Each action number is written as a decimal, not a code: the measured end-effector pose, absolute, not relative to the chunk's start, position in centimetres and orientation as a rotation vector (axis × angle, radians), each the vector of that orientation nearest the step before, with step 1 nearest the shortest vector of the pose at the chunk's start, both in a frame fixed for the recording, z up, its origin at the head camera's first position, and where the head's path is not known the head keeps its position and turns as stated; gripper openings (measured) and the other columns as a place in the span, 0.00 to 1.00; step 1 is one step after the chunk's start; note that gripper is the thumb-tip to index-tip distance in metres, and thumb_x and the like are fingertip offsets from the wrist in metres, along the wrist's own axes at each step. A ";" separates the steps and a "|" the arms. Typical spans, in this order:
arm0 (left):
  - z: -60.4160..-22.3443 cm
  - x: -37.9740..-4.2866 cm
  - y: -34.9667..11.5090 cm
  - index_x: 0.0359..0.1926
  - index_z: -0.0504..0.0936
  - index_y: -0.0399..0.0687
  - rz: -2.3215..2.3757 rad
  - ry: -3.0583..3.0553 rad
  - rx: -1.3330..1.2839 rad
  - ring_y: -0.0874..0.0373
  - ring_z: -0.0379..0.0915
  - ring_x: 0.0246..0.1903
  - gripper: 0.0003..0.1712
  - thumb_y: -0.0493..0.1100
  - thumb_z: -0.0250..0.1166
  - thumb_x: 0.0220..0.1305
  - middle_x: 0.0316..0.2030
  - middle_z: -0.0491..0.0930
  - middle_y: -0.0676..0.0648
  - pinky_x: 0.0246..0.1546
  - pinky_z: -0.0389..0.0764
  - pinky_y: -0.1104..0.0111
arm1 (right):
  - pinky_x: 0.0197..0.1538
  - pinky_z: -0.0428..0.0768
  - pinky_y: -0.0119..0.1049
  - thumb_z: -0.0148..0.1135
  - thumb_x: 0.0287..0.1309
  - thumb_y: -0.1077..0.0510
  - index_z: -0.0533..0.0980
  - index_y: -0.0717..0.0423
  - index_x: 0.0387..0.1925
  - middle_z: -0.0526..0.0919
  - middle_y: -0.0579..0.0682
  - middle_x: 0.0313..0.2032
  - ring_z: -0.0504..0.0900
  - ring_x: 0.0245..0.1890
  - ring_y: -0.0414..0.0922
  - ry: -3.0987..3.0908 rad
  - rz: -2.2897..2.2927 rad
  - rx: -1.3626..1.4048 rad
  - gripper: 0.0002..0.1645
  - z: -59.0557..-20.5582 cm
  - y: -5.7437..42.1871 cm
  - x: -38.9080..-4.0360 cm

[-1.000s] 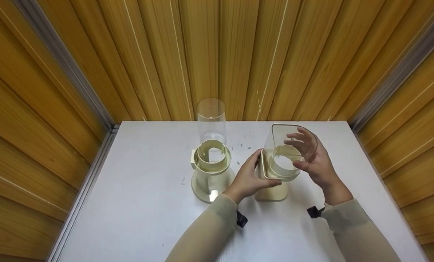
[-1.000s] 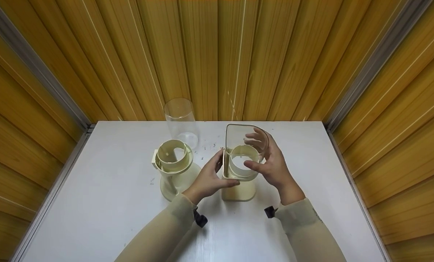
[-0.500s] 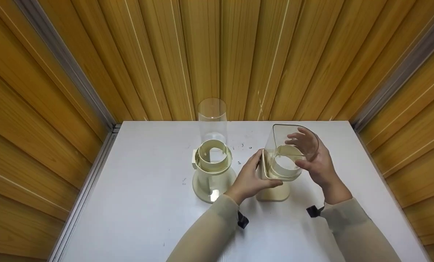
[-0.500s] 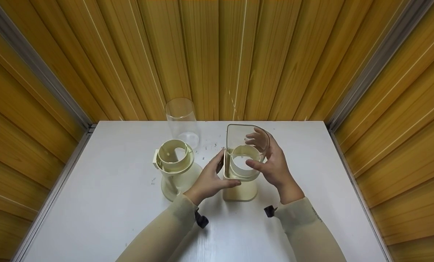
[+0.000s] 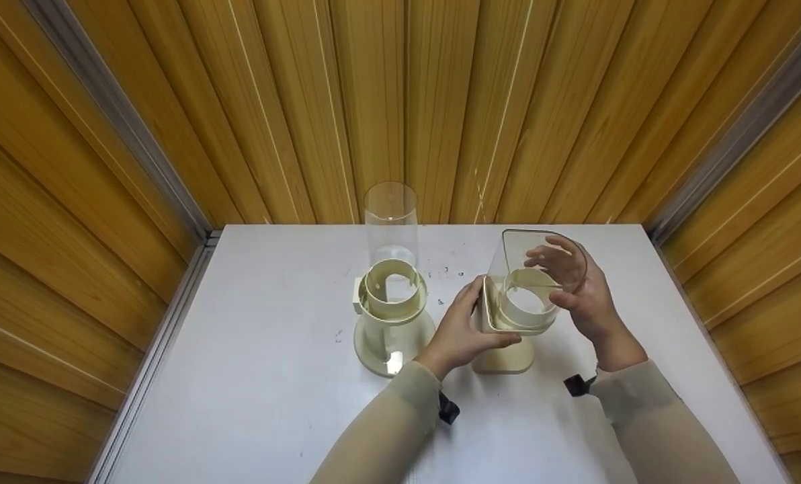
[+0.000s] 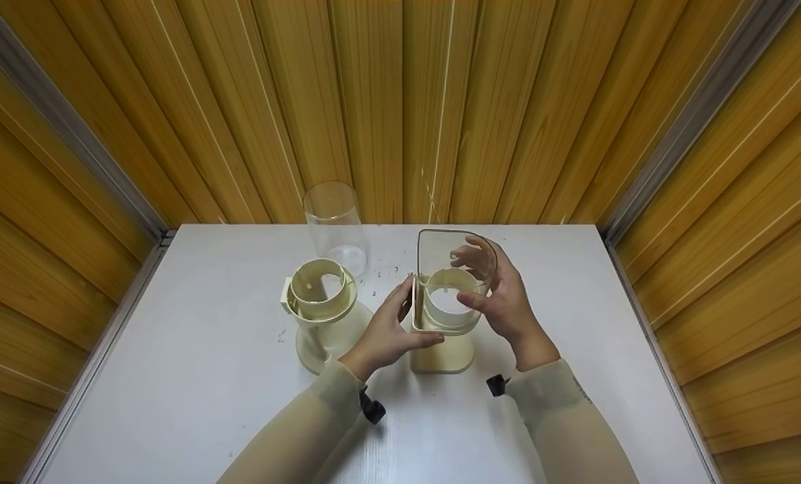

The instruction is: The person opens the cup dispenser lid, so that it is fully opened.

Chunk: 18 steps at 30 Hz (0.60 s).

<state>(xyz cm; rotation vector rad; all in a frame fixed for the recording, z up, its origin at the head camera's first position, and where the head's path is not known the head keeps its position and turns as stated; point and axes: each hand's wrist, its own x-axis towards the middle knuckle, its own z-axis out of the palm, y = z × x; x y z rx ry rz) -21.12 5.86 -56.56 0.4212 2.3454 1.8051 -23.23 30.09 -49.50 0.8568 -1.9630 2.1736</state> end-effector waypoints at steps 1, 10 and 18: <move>-56.6 -21.2 5.8 0.92 0.58 0.62 1.808 2.340 0.424 0.56 0.60 0.87 0.75 0.57 0.93 0.50 0.89 0.62 0.51 0.90 0.64 0.58 | 0.78 0.79 0.38 0.77 0.60 0.62 0.71 0.48 0.80 0.88 0.49 0.67 0.86 0.67 0.48 -1.971 2.164 0.859 0.47 -49.5 30.1 -23.3; -56.6 -21.9 5.7 0.92 0.58 0.62 1.821 2.345 0.422 0.56 0.61 0.87 0.75 0.56 0.94 0.48 0.88 0.64 0.52 0.90 0.63 0.56 | 0.83 0.74 0.36 0.80 0.58 0.67 0.63 0.49 0.86 0.79 0.52 0.76 0.77 0.78 0.48 -2.034 2.147 0.950 0.58 -49.2 30.4 -23.7; -56.7 -22.3 5.8 0.90 0.62 0.68 1.814 2.363 0.475 0.59 0.63 0.85 0.72 0.56 0.94 0.48 0.85 0.68 0.60 0.90 0.64 0.56 | 0.82 0.80 0.40 0.74 0.47 0.85 0.62 0.56 0.86 0.79 0.57 0.76 0.82 0.77 0.55 -1.978 2.152 1.035 0.66 -49.0 30.6 -24.0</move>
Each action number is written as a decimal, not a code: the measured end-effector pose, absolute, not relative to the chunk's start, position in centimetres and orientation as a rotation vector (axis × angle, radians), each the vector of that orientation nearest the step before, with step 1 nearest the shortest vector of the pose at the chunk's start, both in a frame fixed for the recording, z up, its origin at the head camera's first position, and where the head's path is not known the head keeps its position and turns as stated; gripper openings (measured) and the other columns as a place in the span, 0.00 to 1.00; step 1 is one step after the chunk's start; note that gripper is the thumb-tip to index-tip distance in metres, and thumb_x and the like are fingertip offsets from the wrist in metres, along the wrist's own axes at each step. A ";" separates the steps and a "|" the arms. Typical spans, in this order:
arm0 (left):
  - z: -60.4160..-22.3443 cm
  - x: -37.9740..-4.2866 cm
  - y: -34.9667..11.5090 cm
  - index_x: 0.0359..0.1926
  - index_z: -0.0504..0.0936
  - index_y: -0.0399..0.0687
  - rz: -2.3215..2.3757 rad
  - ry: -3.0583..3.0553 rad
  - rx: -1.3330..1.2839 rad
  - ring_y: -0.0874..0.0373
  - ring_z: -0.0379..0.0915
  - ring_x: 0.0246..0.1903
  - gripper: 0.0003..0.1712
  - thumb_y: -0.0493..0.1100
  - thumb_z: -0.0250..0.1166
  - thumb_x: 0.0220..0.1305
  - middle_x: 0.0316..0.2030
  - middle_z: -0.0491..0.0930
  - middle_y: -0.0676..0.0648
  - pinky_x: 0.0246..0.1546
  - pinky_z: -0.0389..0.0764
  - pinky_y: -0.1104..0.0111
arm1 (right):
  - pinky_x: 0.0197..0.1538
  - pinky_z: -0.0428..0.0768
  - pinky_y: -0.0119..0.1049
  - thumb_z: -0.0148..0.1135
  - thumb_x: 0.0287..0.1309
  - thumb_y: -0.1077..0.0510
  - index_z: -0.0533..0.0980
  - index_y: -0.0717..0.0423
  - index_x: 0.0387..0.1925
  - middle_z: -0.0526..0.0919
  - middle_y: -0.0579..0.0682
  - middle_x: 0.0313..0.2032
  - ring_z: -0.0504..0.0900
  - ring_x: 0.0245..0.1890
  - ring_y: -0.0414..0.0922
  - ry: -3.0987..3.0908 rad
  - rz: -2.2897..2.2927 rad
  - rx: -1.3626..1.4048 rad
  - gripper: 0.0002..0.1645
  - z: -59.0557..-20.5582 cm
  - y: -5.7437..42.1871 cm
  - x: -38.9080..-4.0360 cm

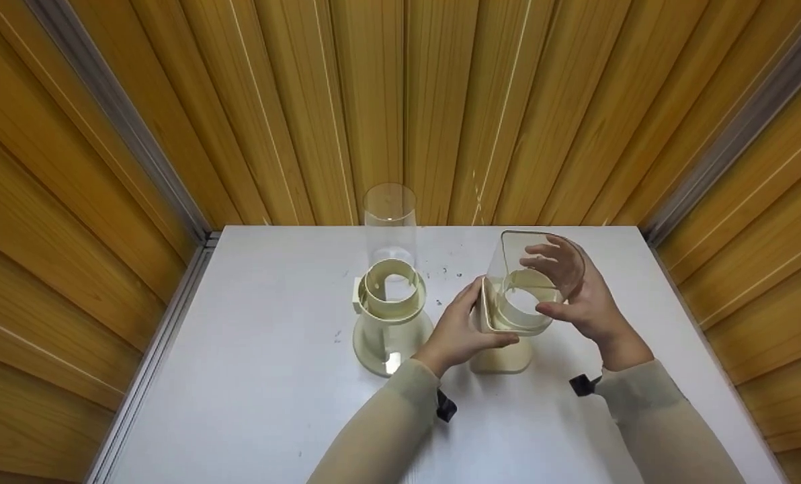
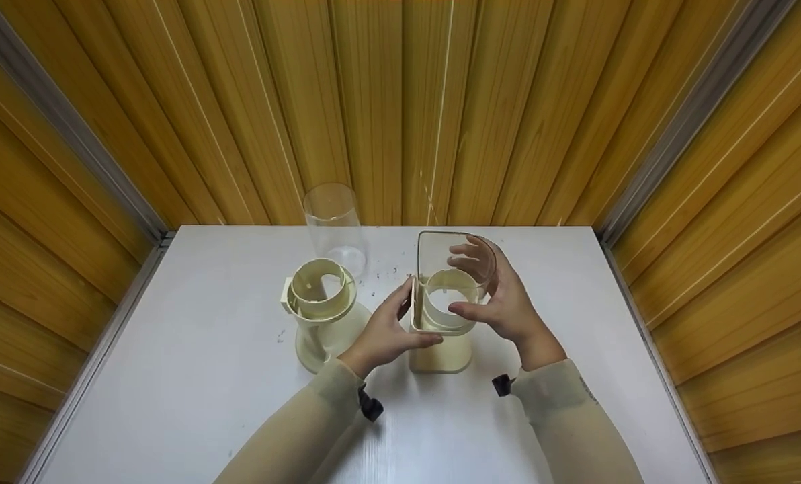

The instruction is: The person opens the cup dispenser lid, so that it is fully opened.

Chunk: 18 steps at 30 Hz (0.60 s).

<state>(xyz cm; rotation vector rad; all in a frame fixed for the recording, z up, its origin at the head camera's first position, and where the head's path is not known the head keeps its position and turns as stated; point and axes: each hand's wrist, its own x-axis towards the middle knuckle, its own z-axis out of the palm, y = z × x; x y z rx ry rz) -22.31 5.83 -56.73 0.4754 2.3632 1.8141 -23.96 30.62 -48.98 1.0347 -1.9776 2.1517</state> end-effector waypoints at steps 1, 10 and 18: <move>-56.7 -22.3 5.8 0.90 0.62 0.68 1.816 2.359 0.473 0.59 0.62 0.85 0.72 0.56 0.94 0.48 0.85 0.67 0.60 0.90 0.64 0.56 | 0.82 0.80 0.40 0.74 0.46 0.85 0.61 0.56 0.86 0.79 0.58 0.76 0.82 0.76 0.55 -1.966 2.154 1.046 0.67 -49.0 30.7 -24.0; -56.6 -22.2 6.1 0.91 0.61 0.65 1.814 2.342 0.489 0.57 0.62 0.86 0.73 0.57 0.93 0.49 0.87 0.66 0.60 0.91 0.63 0.54 | 0.83 0.78 0.42 0.74 0.44 0.87 0.58 0.63 0.87 0.78 0.59 0.75 0.84 0.74 0.55 -1.879 2.140 1.096 0.69 -49.5 30.9 -24.2; -56.6 -22.0 6.1 0.91 0.60 0.66 1.812 2.351 0.471 0.57 0.59 0.87 0.74 0.59 0.93 0.49 0.88 0.64 0.59 0.91 0.61 0.55 | 0.84 0.77 0.44 0.77 0.48 0.84 0.59 0.58 0.87 0.79 0.58 0.74 0.84 0.74 0.56 -1.818 2.199 1.127 0.67 -49.4 30.8 -24.2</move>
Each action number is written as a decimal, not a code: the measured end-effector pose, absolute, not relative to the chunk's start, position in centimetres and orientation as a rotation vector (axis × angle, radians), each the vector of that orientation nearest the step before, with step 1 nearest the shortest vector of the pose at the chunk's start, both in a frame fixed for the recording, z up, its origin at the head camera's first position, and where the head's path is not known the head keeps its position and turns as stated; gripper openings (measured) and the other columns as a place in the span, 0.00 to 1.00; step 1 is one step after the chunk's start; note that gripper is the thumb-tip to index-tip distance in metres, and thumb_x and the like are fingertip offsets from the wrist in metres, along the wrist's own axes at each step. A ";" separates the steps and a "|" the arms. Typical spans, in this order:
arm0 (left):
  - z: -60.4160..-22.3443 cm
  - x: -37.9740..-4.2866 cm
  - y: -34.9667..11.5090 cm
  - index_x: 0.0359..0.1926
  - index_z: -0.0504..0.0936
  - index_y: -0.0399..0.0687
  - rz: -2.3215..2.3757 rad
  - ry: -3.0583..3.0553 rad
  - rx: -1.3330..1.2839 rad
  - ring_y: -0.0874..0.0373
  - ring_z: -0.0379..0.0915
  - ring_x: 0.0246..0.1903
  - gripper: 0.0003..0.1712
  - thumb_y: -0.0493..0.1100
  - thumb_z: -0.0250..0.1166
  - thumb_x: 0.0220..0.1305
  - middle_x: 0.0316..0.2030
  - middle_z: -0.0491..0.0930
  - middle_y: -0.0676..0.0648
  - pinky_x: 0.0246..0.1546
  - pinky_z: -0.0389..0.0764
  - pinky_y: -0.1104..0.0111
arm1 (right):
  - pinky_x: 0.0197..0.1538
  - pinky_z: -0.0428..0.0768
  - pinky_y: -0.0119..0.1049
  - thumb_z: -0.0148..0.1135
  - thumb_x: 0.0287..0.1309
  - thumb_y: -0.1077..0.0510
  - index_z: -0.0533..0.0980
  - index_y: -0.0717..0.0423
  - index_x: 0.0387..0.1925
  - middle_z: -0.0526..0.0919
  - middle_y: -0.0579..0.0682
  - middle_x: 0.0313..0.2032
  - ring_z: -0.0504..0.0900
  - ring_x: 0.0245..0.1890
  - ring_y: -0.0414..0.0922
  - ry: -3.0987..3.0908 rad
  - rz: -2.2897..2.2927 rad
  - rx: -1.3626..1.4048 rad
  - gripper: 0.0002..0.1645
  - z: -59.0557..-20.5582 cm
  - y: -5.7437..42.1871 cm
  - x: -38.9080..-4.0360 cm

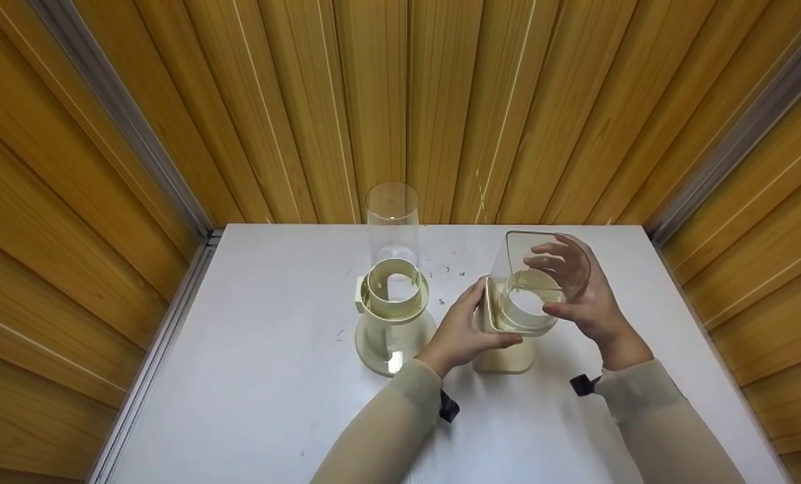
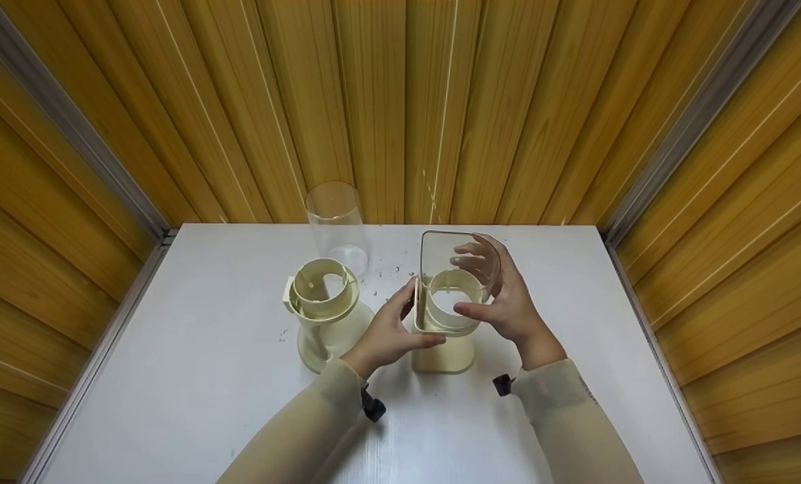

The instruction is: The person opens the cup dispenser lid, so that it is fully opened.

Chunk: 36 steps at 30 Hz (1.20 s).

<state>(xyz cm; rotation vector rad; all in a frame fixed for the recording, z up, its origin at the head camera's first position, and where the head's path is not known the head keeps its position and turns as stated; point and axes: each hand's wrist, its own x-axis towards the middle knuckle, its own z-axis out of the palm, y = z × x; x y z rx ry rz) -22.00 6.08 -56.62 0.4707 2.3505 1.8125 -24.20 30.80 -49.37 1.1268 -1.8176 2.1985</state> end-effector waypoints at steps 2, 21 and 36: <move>-56.7 -22.0 6.0 0.91 0.60 0.68 1.817 2.350 0.480 0.58 0.60 0.87 0.73 0.59 0.93 0.50 0.87 0.65 0.61 0.91 0.62 0.55 | 0.85 0.74 0.44 0.78 0.51 0.81 0.59 0.55 0.87 0.80 0.57 0.74 0.83 0.75 0.56 -1.815 2.210 1.132 0.66 -49.4 30.7 -24.2; -57.0 -22.0 6.1 0.92 0.58 0.60 1.798 2.377 0.460 0.56 0.58 0.88 0.74 0.58 0.92 0.50 0.89 0.63 0.55 0.91 0.62 0.56 | 0.80 0.80 0.44 0.80 0.55 0.69 0.65 0.56 0.84 0.82 0.53 0.69 0.87 0.70 0.54 -1.875 2.240 1.024 0.57 -49.4 30.6 -24.5; -57.2 -21.9 6.5 0.91 0.60 0.58 1.865 2.348 0.435 0.56 0.60 0.87 0.75 0.54 0.94 0.48 0.87 0.66 0.55 0.90 0.64 0.56 | 0.73 0.87 0.44 0.74 0.59 0.64 0.72 0.55 0.80 0.85 0.50 0.68 0.87 0.69 0.53 -1.933 2.273 0.995 0.46 -48.8 30.8 -24.6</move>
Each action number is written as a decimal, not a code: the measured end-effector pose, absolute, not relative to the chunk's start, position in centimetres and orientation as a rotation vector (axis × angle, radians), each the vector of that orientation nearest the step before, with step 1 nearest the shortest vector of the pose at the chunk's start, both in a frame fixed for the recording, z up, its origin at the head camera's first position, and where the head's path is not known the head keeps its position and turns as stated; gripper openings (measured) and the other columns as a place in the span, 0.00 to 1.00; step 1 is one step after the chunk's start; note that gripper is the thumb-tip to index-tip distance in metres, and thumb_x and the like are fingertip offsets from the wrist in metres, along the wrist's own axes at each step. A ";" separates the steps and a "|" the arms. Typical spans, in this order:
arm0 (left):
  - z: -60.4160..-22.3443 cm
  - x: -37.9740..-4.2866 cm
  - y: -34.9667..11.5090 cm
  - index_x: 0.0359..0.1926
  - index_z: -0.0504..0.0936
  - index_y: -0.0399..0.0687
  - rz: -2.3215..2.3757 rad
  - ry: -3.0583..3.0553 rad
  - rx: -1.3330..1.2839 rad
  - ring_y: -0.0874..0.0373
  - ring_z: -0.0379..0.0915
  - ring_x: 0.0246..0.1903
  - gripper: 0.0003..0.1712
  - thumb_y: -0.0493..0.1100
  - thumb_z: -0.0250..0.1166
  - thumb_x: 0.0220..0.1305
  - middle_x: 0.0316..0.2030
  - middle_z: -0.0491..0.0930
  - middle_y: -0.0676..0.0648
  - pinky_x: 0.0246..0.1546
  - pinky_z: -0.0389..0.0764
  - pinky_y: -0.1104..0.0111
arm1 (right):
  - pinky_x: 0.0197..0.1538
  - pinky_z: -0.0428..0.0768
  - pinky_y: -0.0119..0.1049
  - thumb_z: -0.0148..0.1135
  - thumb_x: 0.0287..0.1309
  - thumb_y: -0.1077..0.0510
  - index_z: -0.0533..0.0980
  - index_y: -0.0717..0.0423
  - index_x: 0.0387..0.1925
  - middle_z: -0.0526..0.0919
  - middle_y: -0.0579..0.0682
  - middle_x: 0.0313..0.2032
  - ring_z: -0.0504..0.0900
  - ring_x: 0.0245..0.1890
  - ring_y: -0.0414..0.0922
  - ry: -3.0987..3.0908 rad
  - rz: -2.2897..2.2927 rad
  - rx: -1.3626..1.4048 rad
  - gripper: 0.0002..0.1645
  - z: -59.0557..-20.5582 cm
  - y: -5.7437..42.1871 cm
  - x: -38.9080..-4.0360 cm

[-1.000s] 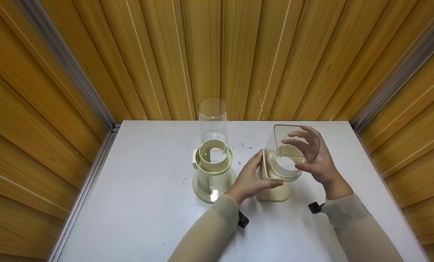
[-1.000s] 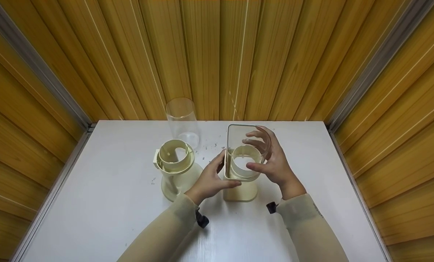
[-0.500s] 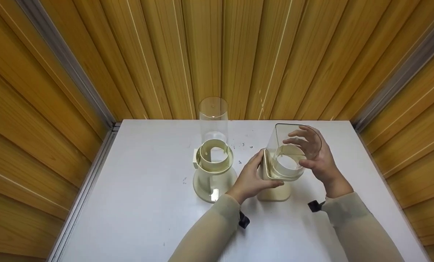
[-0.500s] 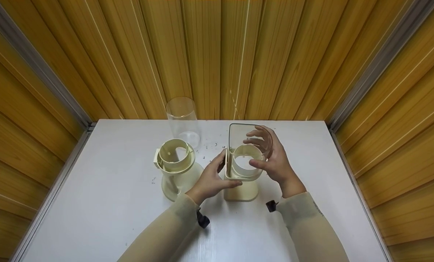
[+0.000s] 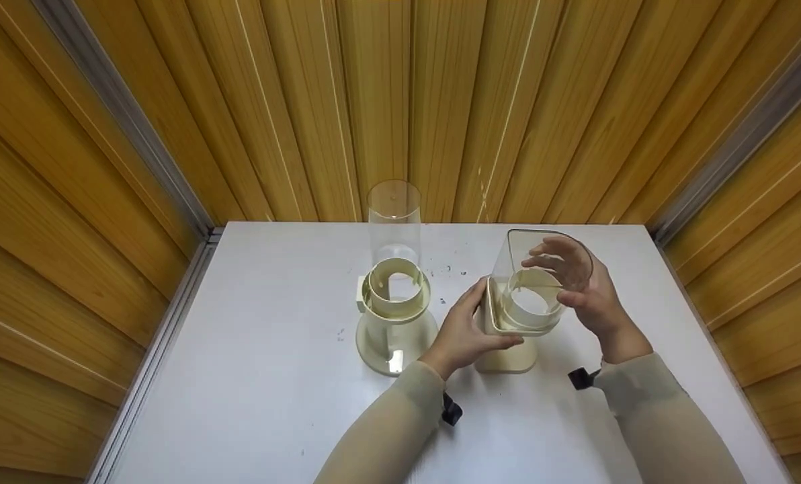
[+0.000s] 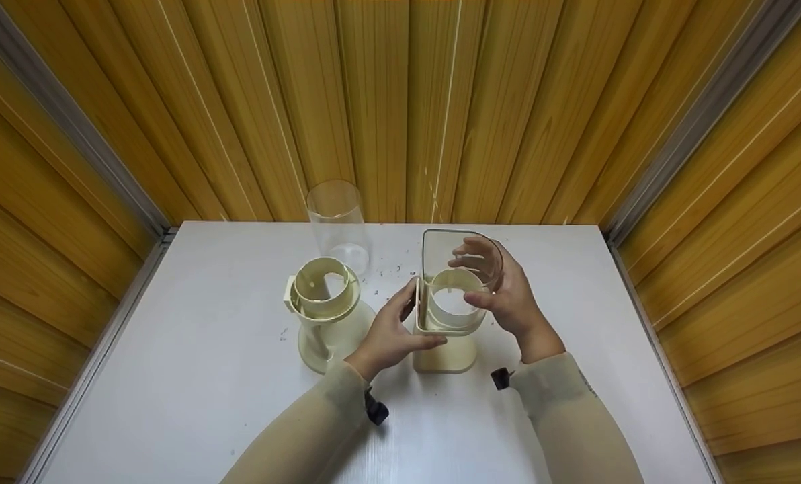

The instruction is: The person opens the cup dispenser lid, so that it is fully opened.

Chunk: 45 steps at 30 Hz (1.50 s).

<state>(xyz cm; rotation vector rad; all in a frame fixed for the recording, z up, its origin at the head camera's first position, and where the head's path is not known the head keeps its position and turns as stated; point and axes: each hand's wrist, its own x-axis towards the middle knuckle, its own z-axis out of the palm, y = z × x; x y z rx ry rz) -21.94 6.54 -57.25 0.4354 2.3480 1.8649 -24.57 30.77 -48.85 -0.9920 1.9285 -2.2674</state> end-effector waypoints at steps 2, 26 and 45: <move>-57.1 -21.9 6.5 0.91 0.60 0.58 1.861 2.350 0.432 0.56 0.60 0.87 0.75 0.54 0.95 0.48 0.87 0.66 0.54 0.90 0.64 0.56 | 0.73 0.87 0.44 0.74 0.59 0.64 0.72 0.56 0.80 0.84 0.50 0.68 0.87 0.69 0.53 1.935 -2.268 -0.989 0.47 -48.8 30.8 -24.5; -57.6 -22.0 6.8 0.91 0.61 0.58 1.839 2.361 0.441 0.56 0.62 0.86 0.75 0.54 0.95 0.47 0.86 0.69 0.55 0.91 0.63 0.55 | 0.77 0.85 0.46 0.77 0.58 0.71 0.67 0.60 0.83 0.81 0.58 0.71 0.87 0.71 0.56 1.883 -2.318 -1.139 0.52 -49.1 31.2 -24.3; -57.6 -22.0 6.5 0.91 0.61 0.54 1.904 2.287 0.469 0.56 0.60 0.87 0.73 0.50 0.94 0.50 0.87 0.67 0.53 0.91 0.62 0.60 | 0.74 0.88 0.46 0.82 0.55 0.67 0.65 0.66 0.81 0.83 0.58 0.68 0.89 0.68 0.56 1.958 -2.345 -1.103 0.55 -48.7 30.6 -24.1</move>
